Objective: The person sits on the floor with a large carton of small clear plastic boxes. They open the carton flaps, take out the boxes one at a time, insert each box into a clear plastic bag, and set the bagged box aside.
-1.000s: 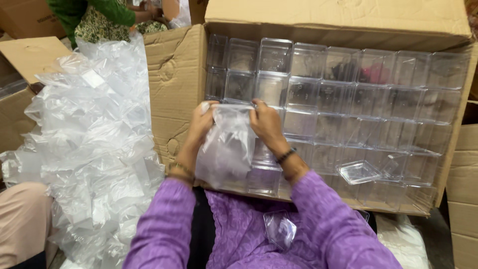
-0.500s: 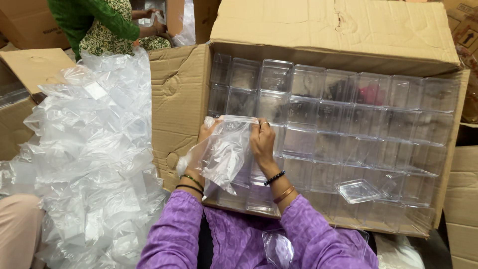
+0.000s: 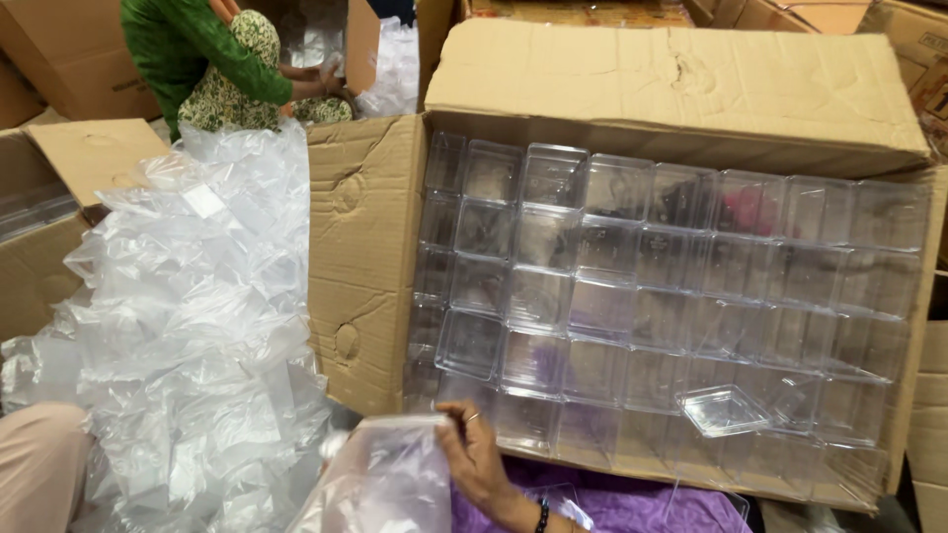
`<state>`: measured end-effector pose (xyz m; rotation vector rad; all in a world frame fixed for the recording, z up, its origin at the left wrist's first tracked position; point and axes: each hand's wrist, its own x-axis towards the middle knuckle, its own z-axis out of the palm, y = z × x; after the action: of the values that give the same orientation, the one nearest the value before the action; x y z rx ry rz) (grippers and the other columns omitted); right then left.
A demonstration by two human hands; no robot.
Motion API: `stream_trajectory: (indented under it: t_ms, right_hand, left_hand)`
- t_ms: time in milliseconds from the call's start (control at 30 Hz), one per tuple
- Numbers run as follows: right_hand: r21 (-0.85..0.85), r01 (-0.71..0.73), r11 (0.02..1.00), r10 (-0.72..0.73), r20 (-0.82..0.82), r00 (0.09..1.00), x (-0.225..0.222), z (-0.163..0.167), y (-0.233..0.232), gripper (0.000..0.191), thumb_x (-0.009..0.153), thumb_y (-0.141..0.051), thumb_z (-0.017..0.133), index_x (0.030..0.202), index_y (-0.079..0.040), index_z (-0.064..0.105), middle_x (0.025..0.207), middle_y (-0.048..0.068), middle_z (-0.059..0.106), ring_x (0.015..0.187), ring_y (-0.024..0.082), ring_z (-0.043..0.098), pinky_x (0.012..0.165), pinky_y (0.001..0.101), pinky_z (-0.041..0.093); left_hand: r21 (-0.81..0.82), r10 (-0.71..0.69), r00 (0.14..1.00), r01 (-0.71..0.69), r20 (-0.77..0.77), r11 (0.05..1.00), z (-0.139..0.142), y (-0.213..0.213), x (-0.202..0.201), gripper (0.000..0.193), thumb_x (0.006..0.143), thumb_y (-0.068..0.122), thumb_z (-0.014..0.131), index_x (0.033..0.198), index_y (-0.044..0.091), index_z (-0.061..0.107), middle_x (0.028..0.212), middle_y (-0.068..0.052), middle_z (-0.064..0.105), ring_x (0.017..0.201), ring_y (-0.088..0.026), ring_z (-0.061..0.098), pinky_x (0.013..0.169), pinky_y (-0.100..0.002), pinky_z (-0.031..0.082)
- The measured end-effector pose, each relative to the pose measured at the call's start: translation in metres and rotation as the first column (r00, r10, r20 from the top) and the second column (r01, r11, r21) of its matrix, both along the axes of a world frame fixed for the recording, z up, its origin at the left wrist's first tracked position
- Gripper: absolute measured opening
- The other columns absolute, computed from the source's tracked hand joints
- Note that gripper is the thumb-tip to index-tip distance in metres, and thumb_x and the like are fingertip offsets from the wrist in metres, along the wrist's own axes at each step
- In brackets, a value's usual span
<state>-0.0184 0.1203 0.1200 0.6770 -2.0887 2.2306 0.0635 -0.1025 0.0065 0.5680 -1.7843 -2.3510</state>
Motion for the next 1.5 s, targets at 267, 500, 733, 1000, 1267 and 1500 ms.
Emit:
stream_trajectory:
  t_ms: [267,500,733,1000,1267,1500]
  right_hand:
    - [0.306,-0.006,0.952,0.194,-0.589,0.785,0.023,-0.037,0.003,0.098,0.075,-0.031,0.089,0.153,-0.005,0.036,0.140,0.028,0.052,0.132,0.037,0.049,0.108,0.0413,0.042]
    - [0.033,-0.196,0.980,0.166,0.407,0.898,-0.006,-0.044,0.069,0.084,0.081,-0.027,0.079,0.150,-0.021,0.033,0.109,0.011,0.070,0.098,0.021,0.072,0.083,0.0391,0.064]
    - [-0.161,0.078,0.984,-0.006,0.409,0.913,-0.016,0.020,0.160,0.075,0.096,-0.055,0.050,0.153,-0.009,0.035,0.115,0.011,0.070,0.094,0.023,0.070,0.079,0.0389,0.060]
    - [-0.156,-0.215,0.964,0.255,0.308,0.917,0.032,0.042,0.112,0.062,0.106,-0.047,0.048,0.141,0.005,0.052,0.121,0.012,0.071,0.106,0.019,0.069,0.090,0.0308,0.056]
    - [-0.191,0.066,0.979,-0.023,0.221,0.975,0.038,0.009,0.144,0.038,0.099,-0.010,0.072,0.127,0.005,0.052,0.108,0.010,0.066,0.096,0.015,0.066,0.084,0.0302,0.057]
    - [-0.362,-0.011,0.932,0.115,0.267,0.957,0.037,0.026,0.151,0.056,0.101,-0.011,0.066,0.151,-0.010,0.040,0.116,0.012,0.064,0.090,0.013,0.060,0.077,0.0271,0.052]
  left_hand:
    - [0.078,0.056,0.996,-0.061,0.070,0.995,-0.016,-0.002,0.015,0.016,0.085,0.017,0.072,0.096,0.006,0.068,0.092,-0.007,0.070,0.081,-0.021,0.064,0.075,-0.036,0.054]
    - [-0.387,0.274,0.880,-0.425,-0.388,0.819,0.062,-0.035,0.015,0.019,0.081,0.014,0.073,0.098,0.007,0.068,0.097,-0.008,0.072,0.085,-0.025,0.068,0.080,-0.038,0.056]
    - [-0.982,-0.329,0.932,0.107,0.155,-0.157,0.182,-0.049,-0.017,0.034,0.066,0.035,0.082,0.085,0.008,0.075,0.080,-0.016,0.073,0.077,-0.036,0.070,0.069,-0.046,0.056]
    - [-0.140,-0.678,0.677,0.670,-0.288,0.729,0.118,0.104,-0.040,0.098,0.081,0.071,0.069,0.148,0.002,0.051,0.136,-0.009,0.062,0.125,-0.018,0.057,0.106,-0.035,0.044]
    - [-0.536,-0.490,0.833,0.299,-0.257,0.790,0.121,0.115,-0.042,0.089,0.077,0.062,0.077,0.139,0.001,0.058,0.123,-0.006,0.065,0.114,-0.013,0.061,0.098,-0.028,0.049]
    - [0.455,-0.506,0.843,0.529,-0.183,0.716,0.191,0.118,0.021,0.092,0.077,0.061,0.078,0.142,0.000,0.052,0.085,0.005,0.058,0.073,-0.003,0.056,0.061,-0.019,0.046]
